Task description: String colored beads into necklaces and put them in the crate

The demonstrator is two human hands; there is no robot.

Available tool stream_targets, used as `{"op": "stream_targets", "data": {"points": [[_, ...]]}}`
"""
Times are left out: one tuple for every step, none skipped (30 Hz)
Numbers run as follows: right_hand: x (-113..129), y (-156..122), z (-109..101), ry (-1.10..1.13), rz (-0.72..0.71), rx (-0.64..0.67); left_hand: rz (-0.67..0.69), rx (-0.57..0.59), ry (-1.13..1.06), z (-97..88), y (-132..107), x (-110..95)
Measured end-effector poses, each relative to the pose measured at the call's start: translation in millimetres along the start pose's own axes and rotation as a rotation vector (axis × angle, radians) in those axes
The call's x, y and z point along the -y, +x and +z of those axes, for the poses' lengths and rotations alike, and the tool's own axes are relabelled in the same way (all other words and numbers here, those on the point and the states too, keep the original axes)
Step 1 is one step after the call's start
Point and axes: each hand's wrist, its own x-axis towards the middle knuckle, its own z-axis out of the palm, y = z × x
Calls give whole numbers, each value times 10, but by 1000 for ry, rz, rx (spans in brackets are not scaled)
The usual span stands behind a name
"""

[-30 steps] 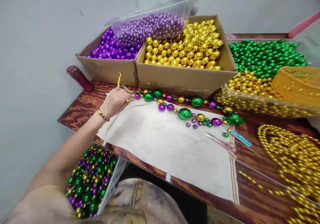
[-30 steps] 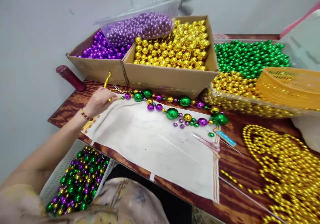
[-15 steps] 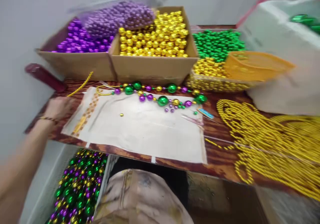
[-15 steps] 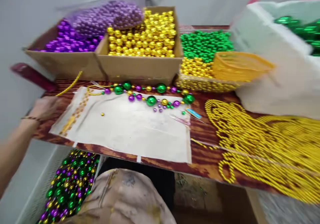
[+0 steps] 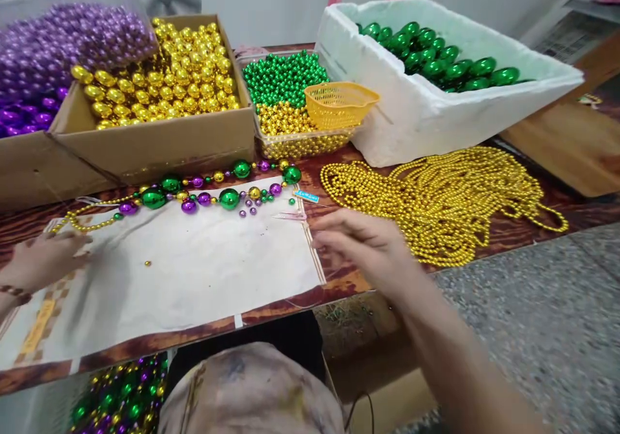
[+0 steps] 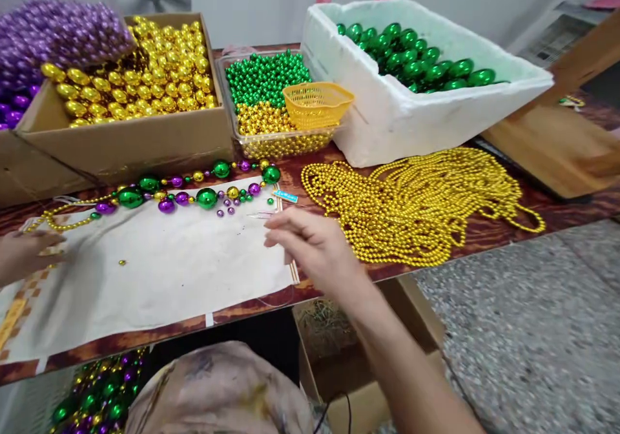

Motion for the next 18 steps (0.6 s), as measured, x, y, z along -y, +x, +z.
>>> {"op": "stream_targets", "data": {"points": [[-159,11,77,64,33,10,31,-23,8,-22,80,-300],[-321,11,153,91,70,13,119,-60,-46,-44,171,-652],[-476,1,222,117,97,5,241,-66,-122,-60,271,-1049],[-612,-21,281,148,127,-6,351,-89,-188,-68,379,-1479],[-725,-53,328,187,149,-26,458,-103,-249,-65,495,-1928],[-812,-91,364,223,174,-42,564,-117,-290,-50,615,-2378],[-873,-135,389,256,198,-54,655,-140,-309,-25,738,-2812],[-913,-181,404,284,221,-62,721,-171,-309,8,859,-3216],[-938,-228,413,302,243,-65,773,-194,-293,43,976,-3577],[-954,-275,416,313,263,-68,792,-227,-265,77,1085,-3888],[-967,-322,417,320,278,-72,805,-256,-227,107,1182,-4144],[-982,-366,416,325,293,-80,811,-272,-195,132,1265,-4344],[-1002,-408,416,331,311,-89,807,-282,-170,153,1335,-4492],[-1026,-447,418,340,330,-99,805,-281,-149,170,1392,-4593],[-1056,-481,422,353,350,-107,804,-271,-132,187,1438,-4655],[-1087,-509,428,369,369,-114,807,-254,-118,206,1475,-4687],[-1120,-531,435,387,385,-121,813,-233,-105,228,1507,-4698],[-1151,-546,444,403,396,-130,821,-212,-96,253,1535,-4695]]}}
